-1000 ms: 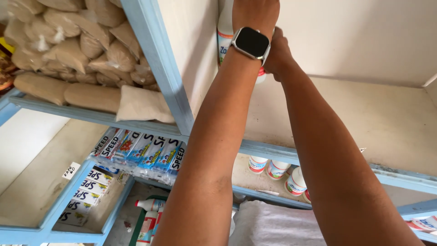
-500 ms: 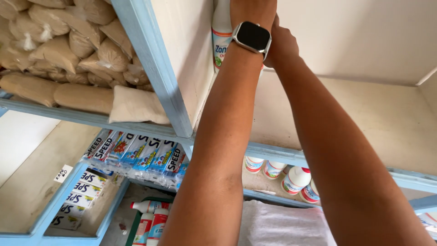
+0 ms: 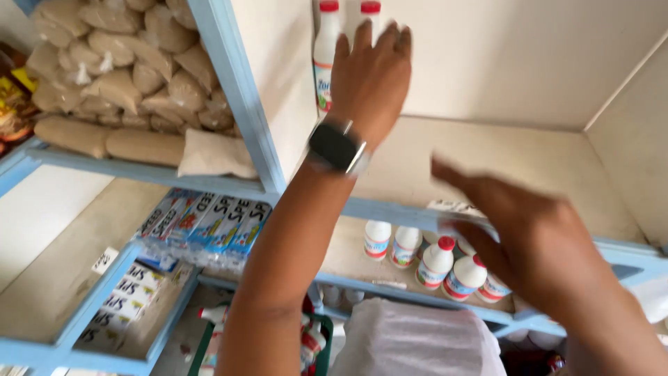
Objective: Stocking shelves with bottles of cleaning liquid.
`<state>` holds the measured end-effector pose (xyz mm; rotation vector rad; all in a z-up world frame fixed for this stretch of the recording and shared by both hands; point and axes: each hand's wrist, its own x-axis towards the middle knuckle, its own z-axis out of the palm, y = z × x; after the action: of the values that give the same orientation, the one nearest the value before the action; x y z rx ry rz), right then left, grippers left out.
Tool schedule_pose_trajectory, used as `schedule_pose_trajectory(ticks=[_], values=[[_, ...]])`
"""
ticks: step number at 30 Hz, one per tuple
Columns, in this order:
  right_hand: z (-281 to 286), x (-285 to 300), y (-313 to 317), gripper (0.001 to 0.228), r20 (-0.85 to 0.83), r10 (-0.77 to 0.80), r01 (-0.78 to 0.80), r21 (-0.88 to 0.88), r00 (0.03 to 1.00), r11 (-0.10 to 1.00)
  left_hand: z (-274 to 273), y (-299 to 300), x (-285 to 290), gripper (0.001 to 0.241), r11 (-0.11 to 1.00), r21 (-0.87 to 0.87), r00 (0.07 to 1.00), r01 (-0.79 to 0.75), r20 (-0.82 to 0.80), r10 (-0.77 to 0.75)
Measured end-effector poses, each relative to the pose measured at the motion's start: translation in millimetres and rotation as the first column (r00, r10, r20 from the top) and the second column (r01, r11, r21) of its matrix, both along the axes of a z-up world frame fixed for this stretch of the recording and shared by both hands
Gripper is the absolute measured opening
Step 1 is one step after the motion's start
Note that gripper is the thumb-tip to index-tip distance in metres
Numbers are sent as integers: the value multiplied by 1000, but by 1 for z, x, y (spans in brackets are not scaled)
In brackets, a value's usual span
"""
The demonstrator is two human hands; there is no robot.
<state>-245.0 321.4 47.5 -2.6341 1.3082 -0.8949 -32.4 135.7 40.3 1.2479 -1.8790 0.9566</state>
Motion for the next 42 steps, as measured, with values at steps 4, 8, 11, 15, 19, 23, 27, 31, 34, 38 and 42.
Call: schedule_pose_trajectory(ticks=[4, 8, 11, 15, 19, 23, 27, 31, 34, 38, 42], values=[[-73, -35, 38, 59, 76, 203, -216, 291, 976, 932, -14, 163, 7, 25, 791, 381, 871, 478, -90, -483], [-185, -49, 44, 54, 37, 480, -415, 563, 877, 715, -122, 203, -21, 9, 212, 798, 636, 564, -255, -728], [-258, -46, 55, 64, -135, 410, -162, 774, 902, 612, -227, 169, -31, 14, 319, 841, 771, 437, -168, -614], [-305, -53, 69, 74, -109, 347, -131, 791, 931, 598, -288, 94, -28, 28, 787, 565, 969, 248, -137, -208], [-302, -54, 75, 71, -62, 283, -109, 828, 957, 550, -351, 34, -27, 34, 870, 452, 976, 200, -175, -133], [-295, -45, 68, 64, 82, 170, -161, 839, 982, 521, -336, 63, -24, 38, 796, 584, 967, 157, -255, -4], [-310, -30, 55, 59, 297, -59, -217, 805, 953, 553, -322, 123, -12, 25, 719, 671, 956, 182, -292, 30], [-312, 8, 36, 78, 299, -96, -126, 644, 949, 755, -277, 191, 0, 46, 805, 523, 929, 280, -359, -91], [-294, 39, 37, 96, 312, -56, -86, 423, 948, 902, -211, 248, 6, 60, 742, 543, 882, 393, -450, -138], [-263, 64, 51, 98, 391, 16, -118, 237, 920, 964, -131, 299, 21, 58, 738, 515, 883, 436, -405, -239], [-195, 74, 55, 88, 459, 207, -247, 30, 864, 968, -64, 325, 31, 49, 767, 346, 835, 540, -334, -437]])
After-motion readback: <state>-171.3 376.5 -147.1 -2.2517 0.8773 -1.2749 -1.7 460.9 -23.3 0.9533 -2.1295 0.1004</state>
